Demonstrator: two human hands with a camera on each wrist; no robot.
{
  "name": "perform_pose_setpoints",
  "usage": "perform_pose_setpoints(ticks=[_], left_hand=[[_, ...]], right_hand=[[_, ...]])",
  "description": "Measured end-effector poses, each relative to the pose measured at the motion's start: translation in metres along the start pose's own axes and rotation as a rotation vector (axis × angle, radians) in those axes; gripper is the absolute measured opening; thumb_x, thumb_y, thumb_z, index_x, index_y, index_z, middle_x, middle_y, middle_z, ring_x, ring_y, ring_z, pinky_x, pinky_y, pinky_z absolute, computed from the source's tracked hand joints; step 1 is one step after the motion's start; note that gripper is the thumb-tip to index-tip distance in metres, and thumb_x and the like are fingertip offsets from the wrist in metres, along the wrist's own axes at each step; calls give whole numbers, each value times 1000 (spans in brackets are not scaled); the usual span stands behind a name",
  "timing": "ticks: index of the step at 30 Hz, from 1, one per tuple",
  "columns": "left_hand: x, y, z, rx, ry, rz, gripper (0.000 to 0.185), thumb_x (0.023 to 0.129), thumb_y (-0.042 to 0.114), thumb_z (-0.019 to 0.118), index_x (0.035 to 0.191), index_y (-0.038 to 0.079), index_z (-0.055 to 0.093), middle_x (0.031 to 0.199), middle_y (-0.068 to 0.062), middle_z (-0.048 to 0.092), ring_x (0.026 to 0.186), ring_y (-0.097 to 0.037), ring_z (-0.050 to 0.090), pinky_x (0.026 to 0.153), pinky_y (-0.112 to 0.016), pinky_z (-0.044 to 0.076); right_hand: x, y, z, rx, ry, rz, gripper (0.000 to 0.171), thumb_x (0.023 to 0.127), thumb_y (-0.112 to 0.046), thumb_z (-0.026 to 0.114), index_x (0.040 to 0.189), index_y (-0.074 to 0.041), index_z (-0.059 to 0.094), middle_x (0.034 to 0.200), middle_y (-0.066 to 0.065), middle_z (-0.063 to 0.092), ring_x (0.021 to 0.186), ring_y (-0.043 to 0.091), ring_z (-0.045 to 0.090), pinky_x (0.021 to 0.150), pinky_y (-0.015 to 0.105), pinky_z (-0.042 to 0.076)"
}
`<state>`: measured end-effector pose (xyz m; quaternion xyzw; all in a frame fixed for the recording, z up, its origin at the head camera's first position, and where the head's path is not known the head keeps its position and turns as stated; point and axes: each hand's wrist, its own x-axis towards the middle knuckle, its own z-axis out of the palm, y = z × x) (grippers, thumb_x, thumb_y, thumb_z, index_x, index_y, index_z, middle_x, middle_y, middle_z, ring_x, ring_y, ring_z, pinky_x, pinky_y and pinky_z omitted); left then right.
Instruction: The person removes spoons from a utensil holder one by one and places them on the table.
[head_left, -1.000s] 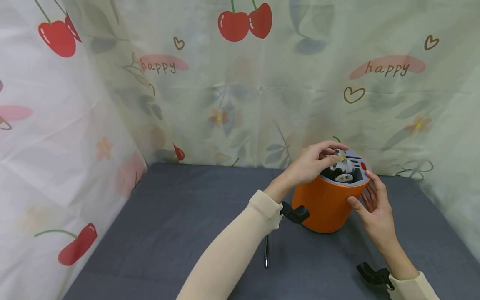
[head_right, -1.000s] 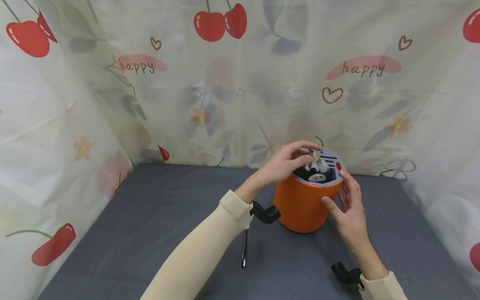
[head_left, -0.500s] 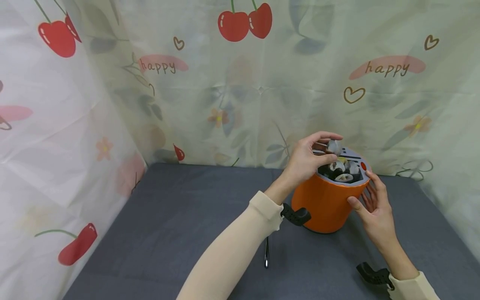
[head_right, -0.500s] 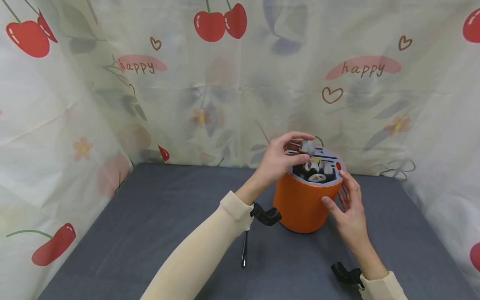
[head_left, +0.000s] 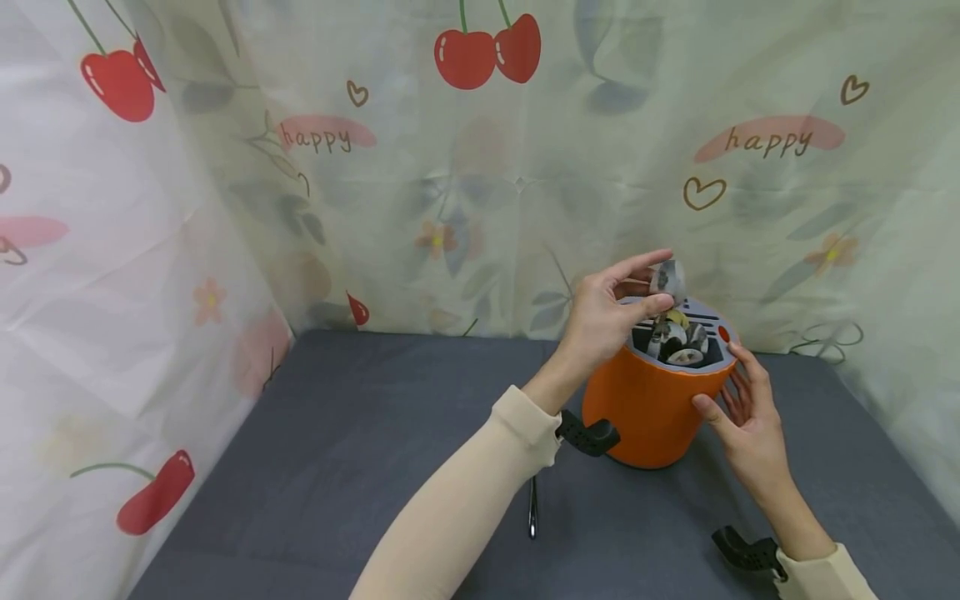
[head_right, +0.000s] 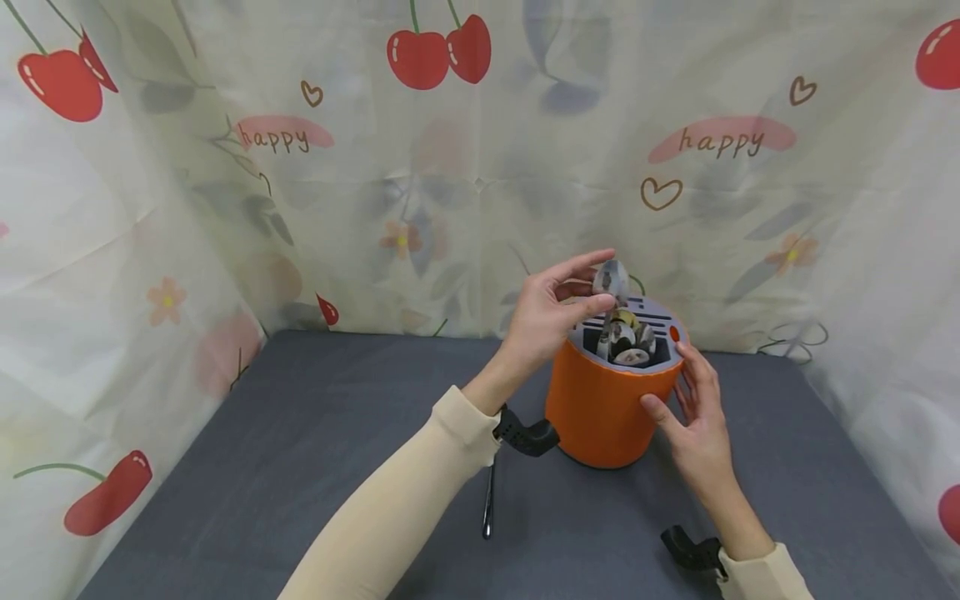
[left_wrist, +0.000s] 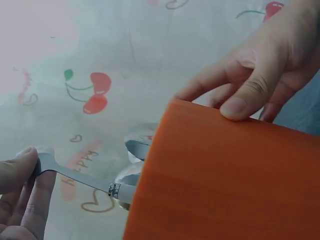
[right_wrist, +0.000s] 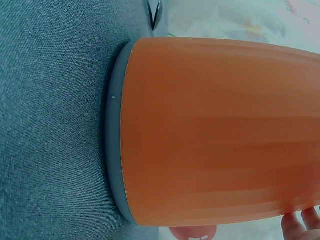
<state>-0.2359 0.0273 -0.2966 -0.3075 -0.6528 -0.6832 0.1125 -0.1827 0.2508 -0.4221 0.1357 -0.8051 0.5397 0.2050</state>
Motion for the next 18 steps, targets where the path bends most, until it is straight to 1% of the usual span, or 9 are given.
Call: perform_pose_setpoints(ticks=[4,8,13,15,18], left_hand=[[-2,10,-3,-38,-1,28,43,95,2,74,137,6,68,111,-13,69,94,-7,72,83,-26,60],[-4,20,-9,-60,16,73,41,96,1,74,136,4,68,114,-10,66,96,-7,70,86,-28,60],[-4,33,-19,-105,57,168,40,94,-5,73,134,-2,67,114,-17,67,97,-10,69,86,-34,61],[-4,38,-23,-111,72,205,41,94,-7,72,134,-4,66,111,-20,66,96,-12,69,86,-36,61],[-4,41,-29,-107,91,234,41,93,-9,72,134,-6,65,111,-22,66,96,-12,69,88,-39,61]], right_hand=[[0,0,0,6,3,2,80,104,1,60,167,-25,20,174,1,13,156,18,25,115,11,28],[0,0,0,41,8,-5,79,103,4,61,167,-22,22,172,3,15,155,17,26,116,12,28],[0,1,0,73,7,0,78,103,4,61,167,-22,24,172,5,16,155,17,27,117,13,28],[0,1,0,77,5,3,78,103,4,61,167,-23,24,172,6,16,155,17,26,117,13,28],[-1,1,0,77,8,4,78,103,4,61,167,-22,24,171,6,17,154,16,27,117,13,29]])
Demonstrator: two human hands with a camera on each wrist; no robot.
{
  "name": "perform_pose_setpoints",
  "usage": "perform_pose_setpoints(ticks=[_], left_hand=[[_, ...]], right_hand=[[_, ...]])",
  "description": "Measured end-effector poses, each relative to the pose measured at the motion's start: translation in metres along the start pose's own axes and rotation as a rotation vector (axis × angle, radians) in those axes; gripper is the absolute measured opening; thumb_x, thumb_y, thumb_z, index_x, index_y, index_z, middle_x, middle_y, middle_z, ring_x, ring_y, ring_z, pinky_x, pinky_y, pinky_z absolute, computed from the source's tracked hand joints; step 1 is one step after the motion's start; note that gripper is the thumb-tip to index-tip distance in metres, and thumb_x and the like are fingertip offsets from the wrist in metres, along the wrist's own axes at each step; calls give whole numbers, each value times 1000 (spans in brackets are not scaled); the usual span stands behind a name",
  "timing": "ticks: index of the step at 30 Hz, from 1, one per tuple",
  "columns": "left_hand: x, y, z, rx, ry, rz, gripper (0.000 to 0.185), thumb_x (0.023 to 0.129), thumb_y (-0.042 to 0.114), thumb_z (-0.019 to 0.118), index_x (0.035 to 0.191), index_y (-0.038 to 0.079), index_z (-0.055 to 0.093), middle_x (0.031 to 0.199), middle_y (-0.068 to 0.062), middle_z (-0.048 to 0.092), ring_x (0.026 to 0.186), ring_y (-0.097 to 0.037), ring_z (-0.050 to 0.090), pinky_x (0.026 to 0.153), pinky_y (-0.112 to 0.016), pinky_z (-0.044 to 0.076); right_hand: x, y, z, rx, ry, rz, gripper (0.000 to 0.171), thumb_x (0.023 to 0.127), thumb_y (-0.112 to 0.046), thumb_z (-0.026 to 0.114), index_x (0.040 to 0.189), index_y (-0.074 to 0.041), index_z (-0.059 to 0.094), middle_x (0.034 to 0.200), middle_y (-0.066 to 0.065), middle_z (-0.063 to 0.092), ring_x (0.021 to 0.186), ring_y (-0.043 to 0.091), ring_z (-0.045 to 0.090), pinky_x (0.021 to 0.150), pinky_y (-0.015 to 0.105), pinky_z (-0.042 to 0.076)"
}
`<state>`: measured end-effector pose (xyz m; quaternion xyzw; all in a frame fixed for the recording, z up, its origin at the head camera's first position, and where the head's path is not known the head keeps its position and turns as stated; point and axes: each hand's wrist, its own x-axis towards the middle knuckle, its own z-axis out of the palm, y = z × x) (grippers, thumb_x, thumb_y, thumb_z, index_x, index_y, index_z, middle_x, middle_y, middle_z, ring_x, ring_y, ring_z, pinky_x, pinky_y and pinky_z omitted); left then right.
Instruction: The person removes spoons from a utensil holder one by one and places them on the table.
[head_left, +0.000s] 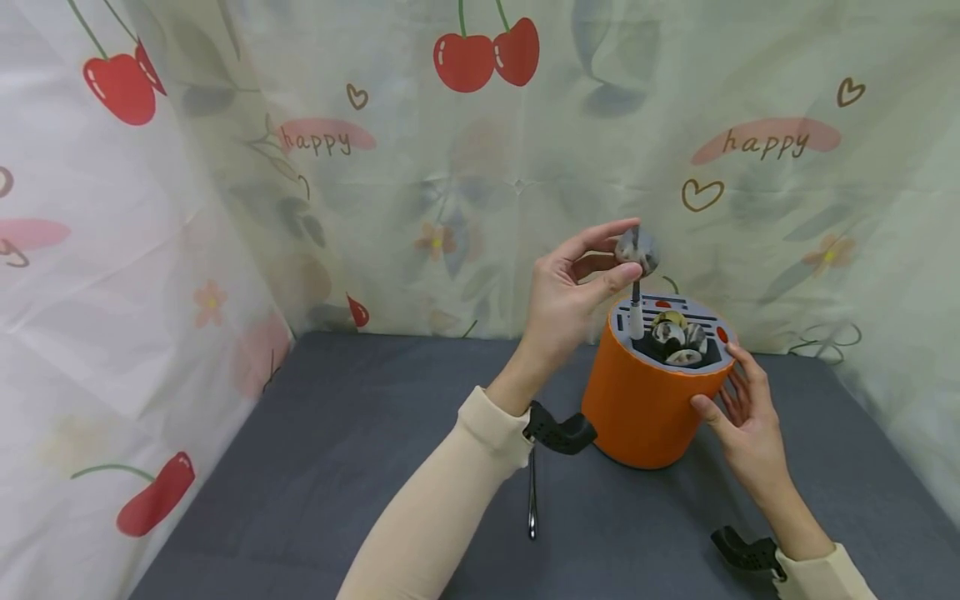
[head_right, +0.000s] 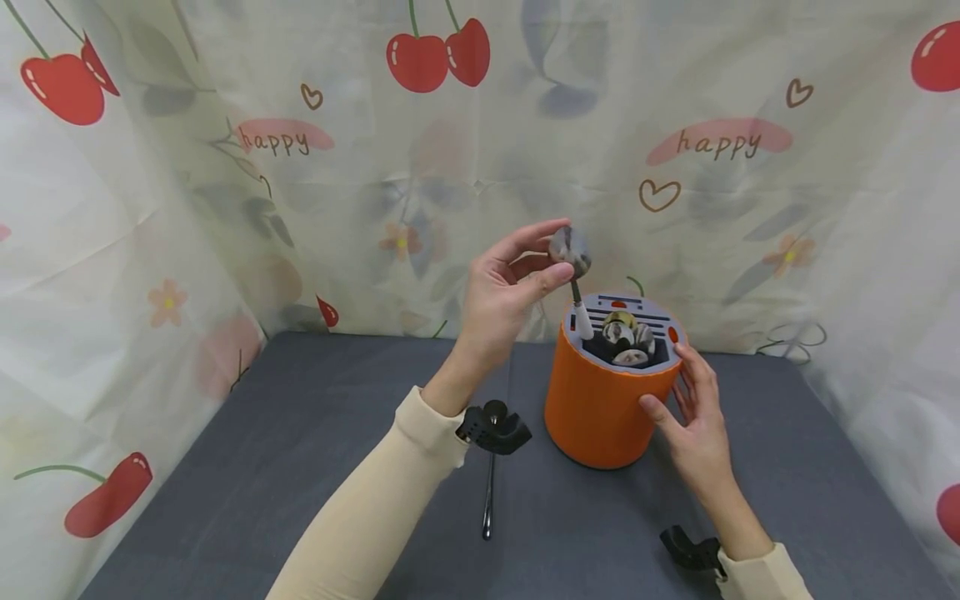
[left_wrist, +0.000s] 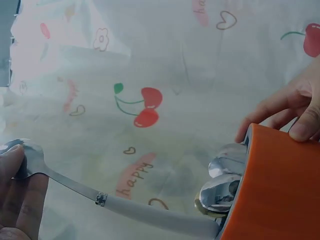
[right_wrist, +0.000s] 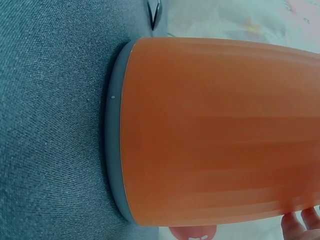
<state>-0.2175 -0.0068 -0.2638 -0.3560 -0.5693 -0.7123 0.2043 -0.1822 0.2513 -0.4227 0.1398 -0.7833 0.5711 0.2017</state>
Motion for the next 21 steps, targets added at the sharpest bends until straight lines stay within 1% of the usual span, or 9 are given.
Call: perform_pose_setpoints(ticks=[3,7,10,13,17,21], left_hand=[[0,2,-6,-7,16,8,42,93,-10,72,134,-6,65,110,-18,67,96,-14,69,88,-39,61],[0,4,-15,-27,50,-10,43,93,-11,72,134,-6,64,109,-12,67,95,-16,69,87,-41,61],[0,6,-22,-40,76,-22,43,93,-10,72,135,-6,63,107,-13,66,93,-17,69,87,-44,62],[0,10,-29,-39,98,-17,43,93,-10,72,135,-6,63,106,-12,65,93,-19,69,88,-45,61],[-3,11,-38,-19,122,-12,42,94,-8,72,135,-6,64,105,-10,65,94,-21,68,88,-40,61],[-8,7,-46,23,124,-34,40,95,-6,72,135,-5,65,108,-10,66,96,-21,68,86,-33,60]], right_hand=[[0,0,0,3,2,-5,79,102,6,61,166,-21,24,171,7,18,154,15,28,117,13,29],[0,2,-1,18,-1,-18,80,102,7,61,166,-21,24,170,7,18,153,14,28,117,13,28],[0,2,-1,14,-2,-23,80,101,7,61,166,-21,24,170,6,19,153,12,29,117,13,29],[0,2,-1,8,0,-15,79,102,6,61,166,-21,25,170,6,19,153,13,29,116,13,29],[0,2,-1,17,4,-1,78,102,6,61,166,-21,26,170,5,19,153,14,28,117,13,29],[0,2,-1,25,7,-2,78,102,6,61,166,-21,26,170,6,19,154,15,28,117,14,29]])
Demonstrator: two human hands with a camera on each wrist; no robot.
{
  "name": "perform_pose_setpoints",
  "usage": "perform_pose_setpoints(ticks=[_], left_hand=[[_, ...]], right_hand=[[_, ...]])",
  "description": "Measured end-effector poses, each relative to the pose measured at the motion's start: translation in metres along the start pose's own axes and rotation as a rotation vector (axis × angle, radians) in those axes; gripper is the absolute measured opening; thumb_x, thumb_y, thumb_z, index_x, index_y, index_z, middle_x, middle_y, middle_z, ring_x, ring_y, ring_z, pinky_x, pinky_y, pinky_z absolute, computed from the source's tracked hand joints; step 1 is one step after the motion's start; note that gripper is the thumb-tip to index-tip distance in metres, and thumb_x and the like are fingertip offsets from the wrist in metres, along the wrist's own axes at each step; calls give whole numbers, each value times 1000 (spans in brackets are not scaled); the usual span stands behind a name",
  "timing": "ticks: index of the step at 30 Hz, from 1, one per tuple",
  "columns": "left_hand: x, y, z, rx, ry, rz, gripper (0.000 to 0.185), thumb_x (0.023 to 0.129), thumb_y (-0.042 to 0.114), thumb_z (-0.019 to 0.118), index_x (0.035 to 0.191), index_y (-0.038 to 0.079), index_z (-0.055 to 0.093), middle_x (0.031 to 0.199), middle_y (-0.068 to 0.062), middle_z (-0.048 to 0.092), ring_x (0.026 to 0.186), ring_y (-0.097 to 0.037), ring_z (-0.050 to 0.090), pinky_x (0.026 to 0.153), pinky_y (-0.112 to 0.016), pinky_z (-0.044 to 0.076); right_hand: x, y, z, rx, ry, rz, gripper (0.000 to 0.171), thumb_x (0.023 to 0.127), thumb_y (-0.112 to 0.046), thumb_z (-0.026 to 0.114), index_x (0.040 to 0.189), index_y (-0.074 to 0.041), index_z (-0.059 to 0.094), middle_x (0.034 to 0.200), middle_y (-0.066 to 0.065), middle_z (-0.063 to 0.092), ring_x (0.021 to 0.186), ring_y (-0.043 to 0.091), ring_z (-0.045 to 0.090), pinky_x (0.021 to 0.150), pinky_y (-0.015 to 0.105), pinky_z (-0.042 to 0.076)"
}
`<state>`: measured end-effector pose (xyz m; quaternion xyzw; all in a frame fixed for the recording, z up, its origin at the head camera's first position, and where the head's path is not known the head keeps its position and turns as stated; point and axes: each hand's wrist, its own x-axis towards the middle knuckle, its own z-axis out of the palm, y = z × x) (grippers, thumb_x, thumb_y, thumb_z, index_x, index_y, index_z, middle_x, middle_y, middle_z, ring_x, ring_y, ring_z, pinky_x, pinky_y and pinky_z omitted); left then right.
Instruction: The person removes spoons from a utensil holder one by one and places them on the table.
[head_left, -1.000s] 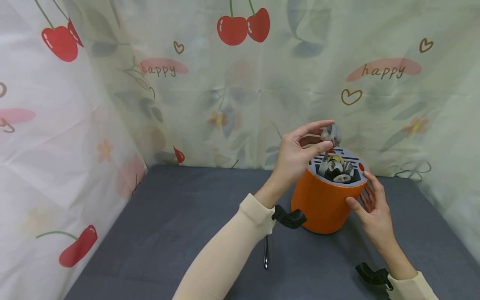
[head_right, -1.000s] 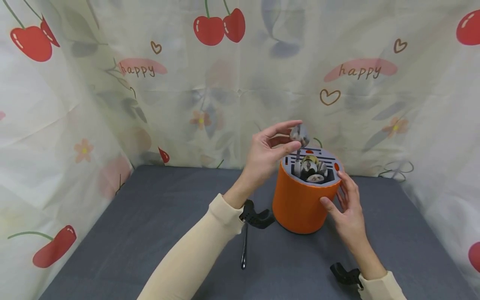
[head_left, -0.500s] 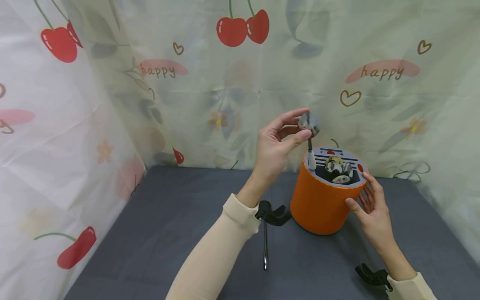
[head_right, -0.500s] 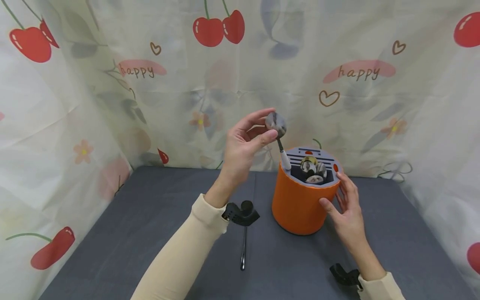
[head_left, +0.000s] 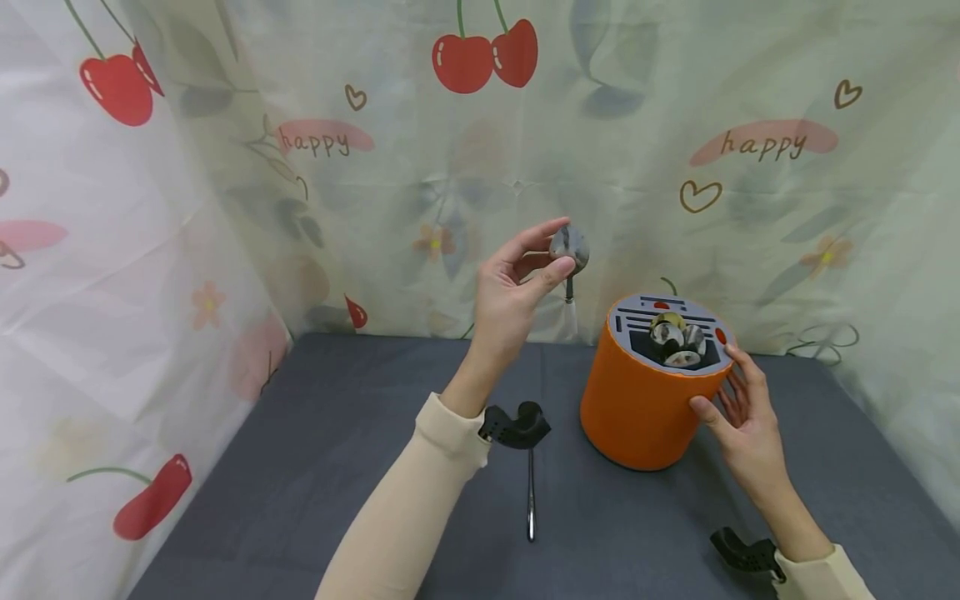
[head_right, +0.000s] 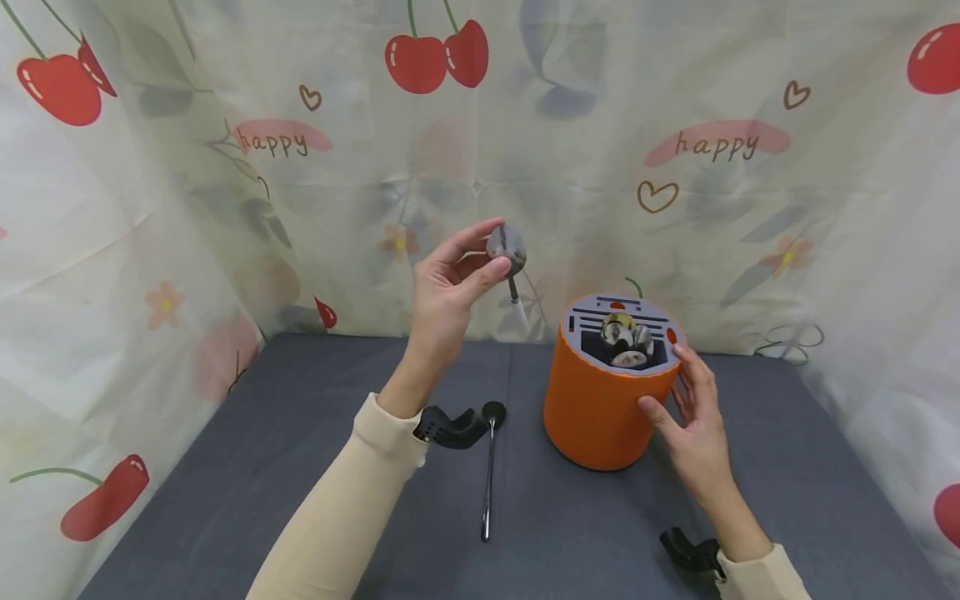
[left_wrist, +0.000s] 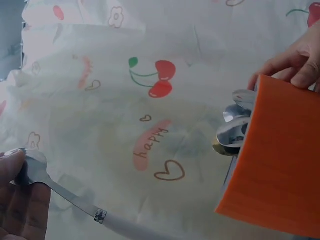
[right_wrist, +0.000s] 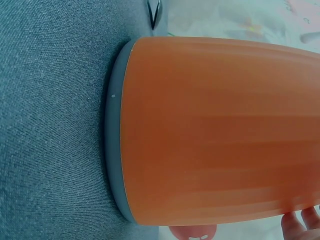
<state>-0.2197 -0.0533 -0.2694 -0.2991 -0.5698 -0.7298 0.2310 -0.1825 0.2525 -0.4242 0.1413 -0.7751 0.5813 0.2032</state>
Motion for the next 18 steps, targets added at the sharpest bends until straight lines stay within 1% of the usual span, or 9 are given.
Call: perform_pose_setpoints(ticks=[2,6,12,15,18], left_hand=[[-3,-3,-4,32,-3,-13,40,96,-4,72,135,-4,66,111,-8,66,98,-20,68,84,-31,59],[-7,-8,-11,63,-2,-33,39,96,-2,72,135,-1,67,115,-7,66,99,-19,67,83,-29,58],[-13,-13,-22,81,-11,-63,40,97,0,72,137,-1,66,121,-11,65,101,-19,67,85,-31,59],[-17,-14,-29,90,-15,-100,41,97,0,72,137,0,66,122,-11,63,101,-18,67,87,-32,59],[-21,-16,-37,80,-17,-151,41,97,0,72,137,0,66,119,-8,63,99,-16,67,87,-33,60]], right_hand=[[0,0,0,2,-2,-2,78,102,5,61,166,-20,26,171,6,18,154,15,28,117,14,29],[0,-1,0,2,-4,0,78,102,6,61,166,-20,26,171,6,17,154,15,28,117,14,29],[0,-1,0,-22,-1,1,78,102,5,62,166,-19,25,170,6,20,154,14,29,116,13,29],[0,0,0,-12,-5,1,78,102,6,62,166,-18,25,170,6,19,154,14,28,117,13,29],[0,0,-1,-8,-5,-2,78,102,6,62,166,-19,25,170,6,19,153,14,28,117,13,29]])
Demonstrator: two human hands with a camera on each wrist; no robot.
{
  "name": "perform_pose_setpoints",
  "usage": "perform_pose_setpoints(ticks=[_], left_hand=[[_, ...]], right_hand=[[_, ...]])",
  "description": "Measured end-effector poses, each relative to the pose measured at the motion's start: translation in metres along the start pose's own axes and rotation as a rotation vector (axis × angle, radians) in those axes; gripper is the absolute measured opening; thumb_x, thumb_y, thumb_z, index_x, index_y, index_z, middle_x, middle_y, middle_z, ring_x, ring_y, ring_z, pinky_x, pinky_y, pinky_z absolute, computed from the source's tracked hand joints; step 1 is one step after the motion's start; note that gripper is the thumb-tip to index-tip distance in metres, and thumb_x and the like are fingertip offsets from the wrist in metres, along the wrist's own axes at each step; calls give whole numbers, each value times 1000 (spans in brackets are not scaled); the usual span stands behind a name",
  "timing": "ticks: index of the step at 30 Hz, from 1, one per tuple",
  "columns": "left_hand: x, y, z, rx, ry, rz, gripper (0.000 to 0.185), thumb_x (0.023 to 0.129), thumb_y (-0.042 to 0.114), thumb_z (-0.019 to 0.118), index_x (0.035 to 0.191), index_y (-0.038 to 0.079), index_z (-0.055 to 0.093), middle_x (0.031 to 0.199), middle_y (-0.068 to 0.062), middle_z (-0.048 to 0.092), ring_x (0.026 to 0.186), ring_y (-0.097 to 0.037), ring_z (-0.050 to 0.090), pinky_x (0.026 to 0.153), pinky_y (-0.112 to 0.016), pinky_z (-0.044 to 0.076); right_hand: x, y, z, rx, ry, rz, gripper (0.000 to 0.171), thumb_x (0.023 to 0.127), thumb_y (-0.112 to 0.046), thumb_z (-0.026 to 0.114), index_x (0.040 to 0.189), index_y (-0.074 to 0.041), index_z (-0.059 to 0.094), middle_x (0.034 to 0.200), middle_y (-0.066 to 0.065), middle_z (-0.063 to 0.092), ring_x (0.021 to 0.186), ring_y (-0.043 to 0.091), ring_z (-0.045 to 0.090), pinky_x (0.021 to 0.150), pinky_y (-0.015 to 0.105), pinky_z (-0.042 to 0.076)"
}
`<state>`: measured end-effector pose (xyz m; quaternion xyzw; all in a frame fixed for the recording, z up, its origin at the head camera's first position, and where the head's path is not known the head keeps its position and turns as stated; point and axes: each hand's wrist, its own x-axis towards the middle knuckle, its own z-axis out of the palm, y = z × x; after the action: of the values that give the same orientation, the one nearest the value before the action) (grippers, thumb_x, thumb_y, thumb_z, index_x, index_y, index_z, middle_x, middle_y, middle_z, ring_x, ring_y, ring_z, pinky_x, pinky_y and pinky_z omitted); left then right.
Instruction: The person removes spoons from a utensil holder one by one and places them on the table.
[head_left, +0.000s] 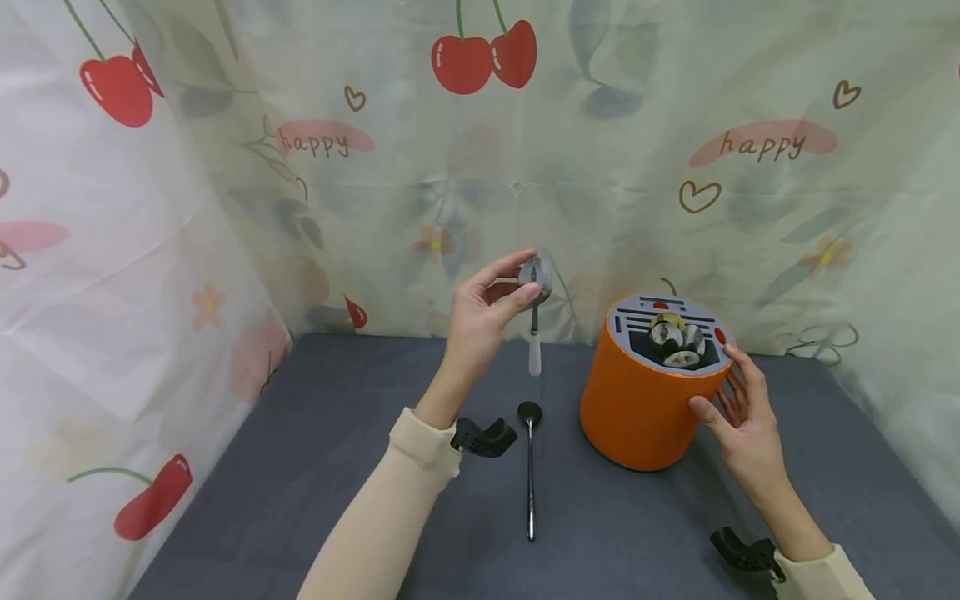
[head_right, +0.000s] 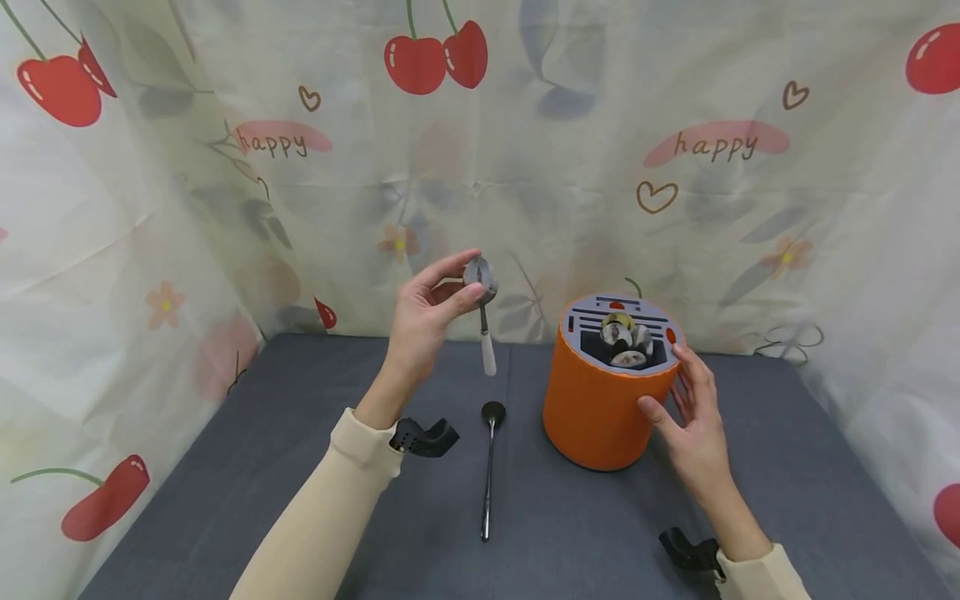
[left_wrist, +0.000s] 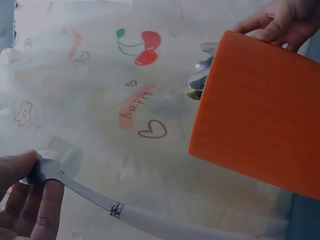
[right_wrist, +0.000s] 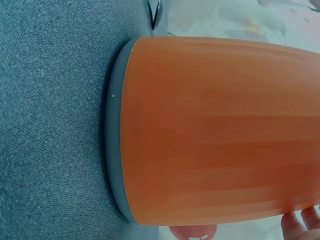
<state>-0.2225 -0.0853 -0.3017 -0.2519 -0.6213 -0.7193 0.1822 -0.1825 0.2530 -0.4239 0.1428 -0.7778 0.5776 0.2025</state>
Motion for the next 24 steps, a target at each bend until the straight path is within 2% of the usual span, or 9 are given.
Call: perform_pose_setpoints(ticks=[6,14,16,21,24], left_hand=[[-7,-8,-13,-15,5,-76,41,96,-3,72,137,-2,66,113,-4,62,95,-12,69,84,-31,61],[-16,-18,-22,12,12,-146,41,97,0,73,137,-1,67,112,-8,64,93,-12,69,82,-31,62],[-18,-22,-25,30,15,-180,42,96,1,73,137,1,67,112,-9,63,93,-12,69,82,-34,62],[-27,-34,-34,54,24,-285,43,96,1,74,138,2,67,115,-11,62,91,-12,70,86,-49,61],[-32,-42,-38,39,32,-330,43,96,0,73,138,1,66,115,-12,63,90,-11,71,83,-43,62]], right_hand=[[0,-1,0,1,5,-2,79,102,6,62,166,-21,26,169,7,20,153,13,29,117,14,29],[-1,-2,1,-24,4,3,78,102,5,61,166,-18,25,169,7,22,153,12,30,116,13,30],[-1,-2,1,-19,5,4,77,102,6,61,166,-18,25,169,7,22,152,12,30,116,13,30],[-1,-2,1,-18,5,3,77,102,6,61,166,-17,25,169,6,20,153,13,30,116,13,30],[0,-2,1,-14,6,1,77,102,6,61,166,-17,25,169,6,21,153,14,30,116,13,30]])
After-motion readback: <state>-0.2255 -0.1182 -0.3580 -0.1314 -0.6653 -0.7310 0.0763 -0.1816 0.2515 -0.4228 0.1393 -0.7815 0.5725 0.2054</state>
